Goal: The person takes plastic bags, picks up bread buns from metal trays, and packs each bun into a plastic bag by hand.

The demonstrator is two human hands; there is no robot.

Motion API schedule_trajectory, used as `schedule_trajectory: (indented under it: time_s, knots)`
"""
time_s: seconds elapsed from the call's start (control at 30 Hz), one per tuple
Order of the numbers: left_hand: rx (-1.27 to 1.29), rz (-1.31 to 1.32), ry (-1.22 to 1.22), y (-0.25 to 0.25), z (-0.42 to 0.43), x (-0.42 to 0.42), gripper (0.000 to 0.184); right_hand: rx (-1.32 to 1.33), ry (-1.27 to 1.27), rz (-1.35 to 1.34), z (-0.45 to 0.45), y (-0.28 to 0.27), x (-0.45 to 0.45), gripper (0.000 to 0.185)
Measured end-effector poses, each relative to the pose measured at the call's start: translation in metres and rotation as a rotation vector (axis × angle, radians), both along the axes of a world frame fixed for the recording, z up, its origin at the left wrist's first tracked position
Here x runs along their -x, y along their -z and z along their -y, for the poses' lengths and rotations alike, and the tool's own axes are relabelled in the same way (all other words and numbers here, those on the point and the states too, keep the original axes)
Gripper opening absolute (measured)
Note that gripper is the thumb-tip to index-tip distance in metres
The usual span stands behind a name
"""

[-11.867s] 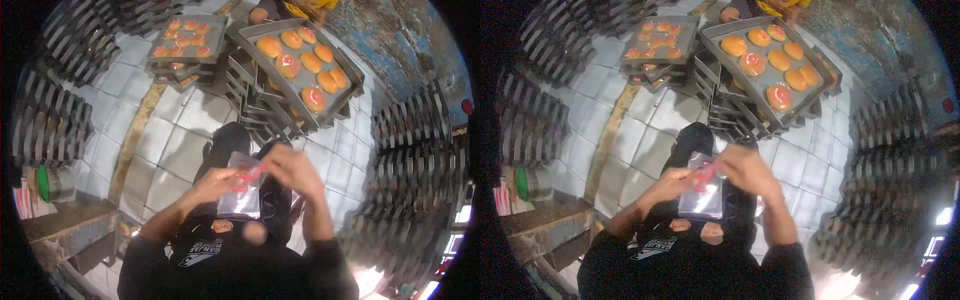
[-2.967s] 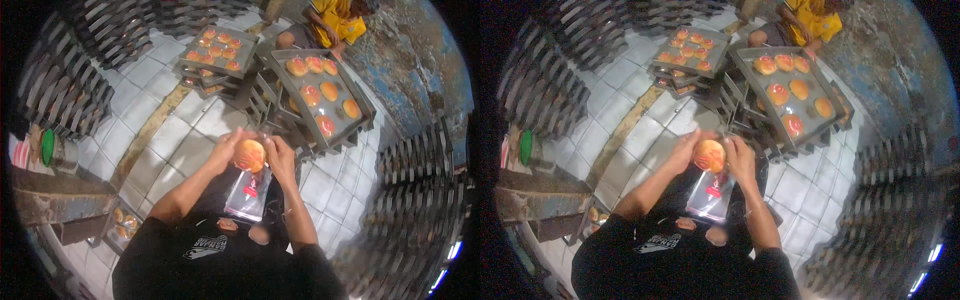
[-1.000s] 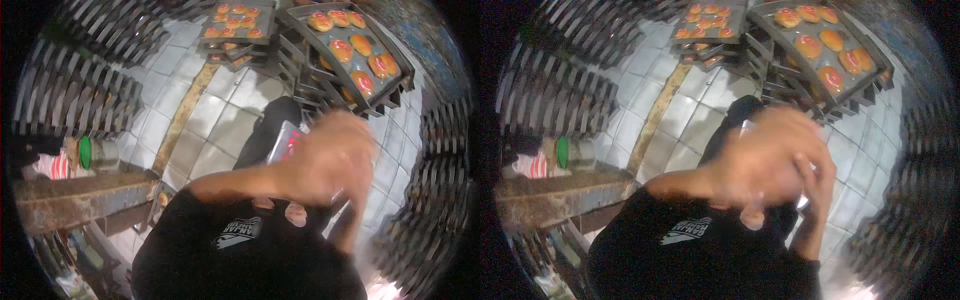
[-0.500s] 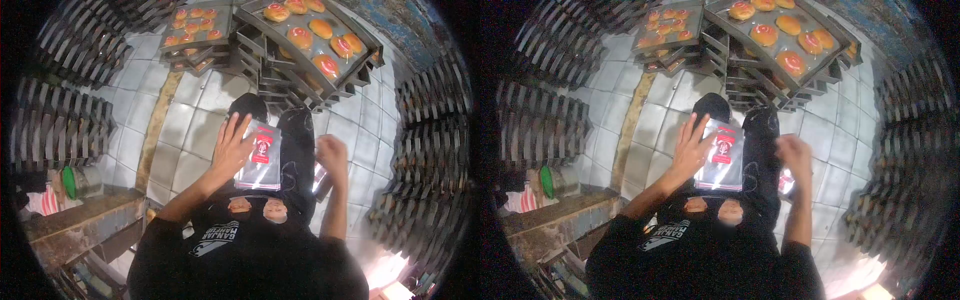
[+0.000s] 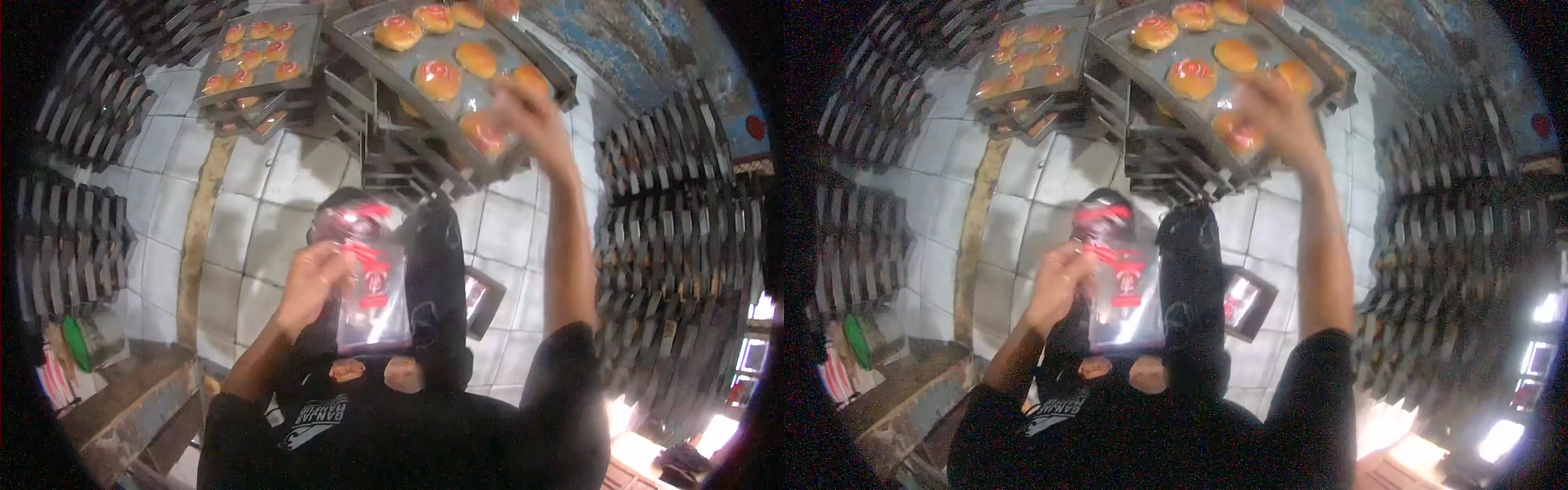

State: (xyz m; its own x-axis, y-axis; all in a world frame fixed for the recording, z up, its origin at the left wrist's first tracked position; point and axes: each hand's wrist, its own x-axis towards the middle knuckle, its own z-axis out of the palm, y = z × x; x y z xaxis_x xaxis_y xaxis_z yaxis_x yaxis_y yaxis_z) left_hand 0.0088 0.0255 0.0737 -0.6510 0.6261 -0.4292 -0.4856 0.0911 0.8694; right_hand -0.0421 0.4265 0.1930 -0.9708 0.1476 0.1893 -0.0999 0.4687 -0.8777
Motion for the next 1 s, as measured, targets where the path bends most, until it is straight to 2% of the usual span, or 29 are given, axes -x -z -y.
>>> schedule_trajectory:
  time_s: [0.03, 0.07, 0.1, 0.13, 0.17, 0.2, 0.3, 0.37, 0.43, 0.47, 0.53, 0.57, 0.6, 0.67, 0.73, 0.8, 0.83, 0.87, 0.93, 0.97, 1.0]
  knots:
    - [-0.096, 0.115, -0.271, 0.001, -0.004, 0.008, 0.029, 0.004, 0.228, 0.038, -0.039, -0.002, 0.039, 0.036]
    - [-0.112, 0.107, -0.289, 0.005, -0.009, 0.012, 0.029, -0.316, 0.339, -0.054, -0.099, 0.016, 0.074, 0.04]
    - [-0.156, 0.134, -0.378, 0.013, -0.015, 0.012, 0.03, -0.588, 0.447, 0.198, -0.145, 0.017, 0.095, 0.047]
    - [-0.202, 0.161, -0.469, 0.022, -0.019, 0.01, 0.033, -0.765, 0.456, 0.114, -0.198, 0.042, 0.109, 0.052]
    - [-0.097, 0.18, -0.457, 0.031, -0.019, 0.003, 0.033, -0.83, 0.477, 0.032, -0.23, 0.064, 0.121, 0.055]
    - [-0.206, 0.146, -0.425, 0.042, -0.017, 0.002, 0.025, -0.897, 0.503, -0.049, -0.262, 0.086, 0.134, 0.058]
    - [-0.207, 0.123, -0.424, 0.038, -0.017, 0.013, 0.024, -1.123, 0.595, -0.171, -0.369, 0.179, 0.172, 0.06]
    - [-0.249, 0.1, -0.434, 0.033, -0.018, 0.013, 0.021, -0.848, 0.522, 0.207, -0.313, 0.127, 0.164, 0.062]
    - [-0.224, 0.109, -0.439, 0.03, -0.018, 0.012, 0.024, -0.628, 0.477, 0.445, -0.266, 0.091, 0.152, 0.066]
    - [-0.231, 0.096, -0.451, 0.03, -0.019, 0.015, 0.027, -0.617, 0.489, 0.45, -0.253, 0.095, 0.14, 0.066]
    - [-0.289, 0.148, -0.425, 0.029, -0.019, 0.019, 0.03, -0.662, 0.386, 0.094, -0.226, 0.102, 0.118, 0.057]
    - [-0.287, 0.146, -0.482, 0.021, -0.024, 0.021, 0.032, -0.812, 0.439, 0.135, -0.218, 0.106, 0.112, 0.05]
    - [-0.28, 0.142, -0.547, 0.015, -0.028, 0.023, 0.034, -0.798, 0.435, 0.144, -0.201, 0.097, 0.097, 0.05]
    - [-0.313, 0.18, -0.593, 0.006, -0.033, 0.036, 0.032, -0.107, 0.352, -0.056, -0.133, 0.048, 0.067, 0.054]
    - [-0.378, 0.2, -0.644, 0.007, -0.034, 0.057, 0.031, 0.355, 0.305, -0.207, -0.056, 0.025, 0.032, 0.059]
    - [-0.436, 0.328, -0.708, 0.024, -0.037, 0.078, 0.033, 0.691, 0.108, -0.113, 0.045, -0.001, -0.017, 0.054]
    - [-0.443, 0.306, -0.706, 0.031, -0.04, 0.085, 0.033, 0.459, 0.188, 0.054, 0.074, 0.013, -0.042, 0.058]
    - [-0.445, 0.321, -0.681, 0.037, -0.046, 0.092, 0.035, 0.489, 0.113, 0.023, 0.113, 0.031, -0.062, 0.053]
    - [-0.45, 0.33, -0.641, 0.021, -0.06, 0.092, 0.038, 0.058, 0.043, 0.011, 0.177, 0.05, -0.1, 0.046]
    - [-0.398, 0.356, -0.631, -0.001, -0.068, 0.084, 0.036, -0.146, -0.157, -0.293, 0.188, 0.063, -0.105, 0.049]
    - [-0.345, 0.385, -0.621, -0.013, -0.074, 0.077, 0.034, -0.264, -0.186, -0.384, 0.193, 0.071, -0.108, 0.052]
